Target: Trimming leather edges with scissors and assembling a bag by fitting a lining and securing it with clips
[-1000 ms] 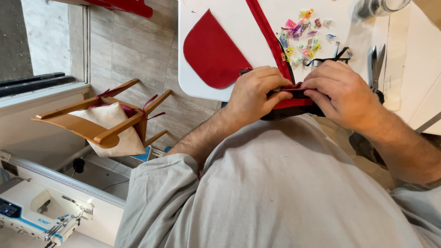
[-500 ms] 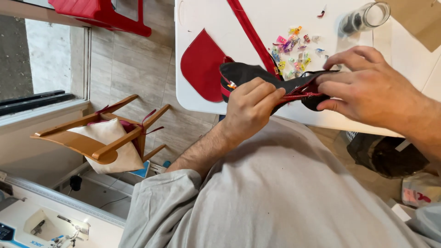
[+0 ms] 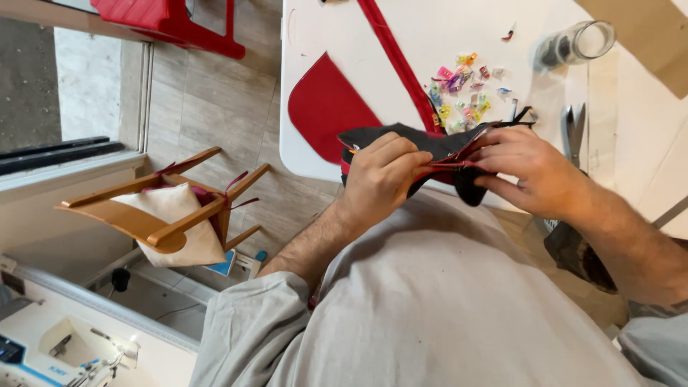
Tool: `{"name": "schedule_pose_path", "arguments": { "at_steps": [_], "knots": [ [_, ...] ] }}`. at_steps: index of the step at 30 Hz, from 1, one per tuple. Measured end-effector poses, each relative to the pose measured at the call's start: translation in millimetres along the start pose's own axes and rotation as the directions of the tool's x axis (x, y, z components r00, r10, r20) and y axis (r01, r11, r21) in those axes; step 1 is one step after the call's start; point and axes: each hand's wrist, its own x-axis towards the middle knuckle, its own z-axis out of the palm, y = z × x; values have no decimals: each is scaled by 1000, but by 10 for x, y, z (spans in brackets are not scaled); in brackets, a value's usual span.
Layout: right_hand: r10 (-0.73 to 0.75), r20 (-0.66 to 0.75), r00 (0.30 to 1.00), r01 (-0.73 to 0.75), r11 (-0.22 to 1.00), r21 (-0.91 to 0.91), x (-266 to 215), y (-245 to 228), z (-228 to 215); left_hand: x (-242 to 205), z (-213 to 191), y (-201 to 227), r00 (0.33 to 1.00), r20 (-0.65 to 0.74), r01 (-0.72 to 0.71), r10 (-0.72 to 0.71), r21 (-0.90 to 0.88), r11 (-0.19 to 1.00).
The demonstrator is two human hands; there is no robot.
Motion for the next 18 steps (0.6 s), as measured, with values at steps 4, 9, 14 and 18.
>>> {"name": "schedule_pose_path", "arguments": {
  "at_steps": [4, 9, 14, 18],
  "knots": [
    [210, -222, 952, -189, 976, 112, -38, -179, 39, -5, -33, -40, 999, 24, 46, -46, -40, 998],
    [182, -315, 931, -163, 983, 86, 6, -232, -49, 66, 53, 33, 1000, 22, 14, -13, -64, 998],
    [125, -354, 927, -130, 991, 9, 6, -185, -119, 96, 95, 81, 999, -21, 31, -32, -43, 999],
    [95, -382, 919, -137, 987, -85, 68, -169, -161, 89, 111, 82, 999, -28, 27, -28, -57, 998]
  ]
}}
